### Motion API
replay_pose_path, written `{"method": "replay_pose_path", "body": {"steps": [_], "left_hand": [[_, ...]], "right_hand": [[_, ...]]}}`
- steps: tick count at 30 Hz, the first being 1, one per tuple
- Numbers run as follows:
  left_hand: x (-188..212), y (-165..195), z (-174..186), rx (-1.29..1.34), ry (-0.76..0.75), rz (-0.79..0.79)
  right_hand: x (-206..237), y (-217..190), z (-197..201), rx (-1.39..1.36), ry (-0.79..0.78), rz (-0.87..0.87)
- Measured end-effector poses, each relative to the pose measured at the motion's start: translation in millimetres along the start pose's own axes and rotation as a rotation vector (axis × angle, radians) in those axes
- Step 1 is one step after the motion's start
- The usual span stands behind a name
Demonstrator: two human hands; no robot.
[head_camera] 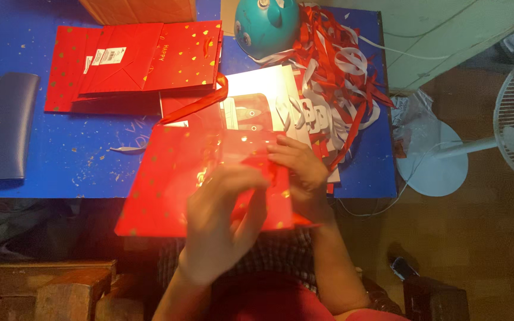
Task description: The person sits at a blue table and attaches red ribbon handles to red Valentine's gift bags, threading and knotting the ribbon through the bag's handle holes one bag at a time and stacking finished bags with the others.
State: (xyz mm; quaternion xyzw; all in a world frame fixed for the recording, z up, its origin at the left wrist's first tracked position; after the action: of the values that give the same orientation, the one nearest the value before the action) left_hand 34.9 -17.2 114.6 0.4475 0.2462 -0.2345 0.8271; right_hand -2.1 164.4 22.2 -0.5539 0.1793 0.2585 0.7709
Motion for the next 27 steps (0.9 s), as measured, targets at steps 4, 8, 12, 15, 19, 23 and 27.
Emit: {"method": "replay_pose_path", "body": {"steps": [4, 8, 12, 15, 19, 23, 27], "left_hand": [[12.4, 20.2, 40.2, 0.020, 0.353, -0.218], [14.4, 5.0, 29.0, -0.032, 0.283, -0.057], [-2.7, -42.6, -33.3, -0.003, 0.156, 0.064], [-4.3, -69.1, -70.2, -0.052, 0.029, 0.153], [-1.9, -88.4, -94.3, -0.153, -0.080, 0.253], [-2.6, -92.4, -105.9, -0.269, -0.153, 0.257], [-5.4, -86.6, -116.1, -0.427, -0.204, 0.203]], "right_hand": [[1.3, 26.2, 14.6, -0.229, -0.048, 0.019], [49.0, 70.8, 11.9, -0.397, 0.419, -0.400], [67.6, 92.7, 8.2, -0.536, 0.370, -0.771], [45.9, 75.4, 3.5, -0.556, 0.185, -0.592], [37.3, 60.3, 8.9, -0.367, 0.210, -0.810], [26.5, 50.2, 44.0, -0.160, 0.381, -0.739], [3.2, 42.8, 79.1, 0.552, 0.308, -0.284]]}}
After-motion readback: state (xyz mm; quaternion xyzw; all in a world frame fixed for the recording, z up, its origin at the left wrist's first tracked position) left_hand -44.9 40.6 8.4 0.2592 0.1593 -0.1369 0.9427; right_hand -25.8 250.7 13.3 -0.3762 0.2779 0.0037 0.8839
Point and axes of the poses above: each hand's wrist, its own x-axis away from the middle knuckle, its own z-axis out of the back of the hand, y = z × x, the point moved 5 cm from there along -x, towards the middle knuckle, and after that the axes turned 11 degrees about -x, right-handed, at the moved point
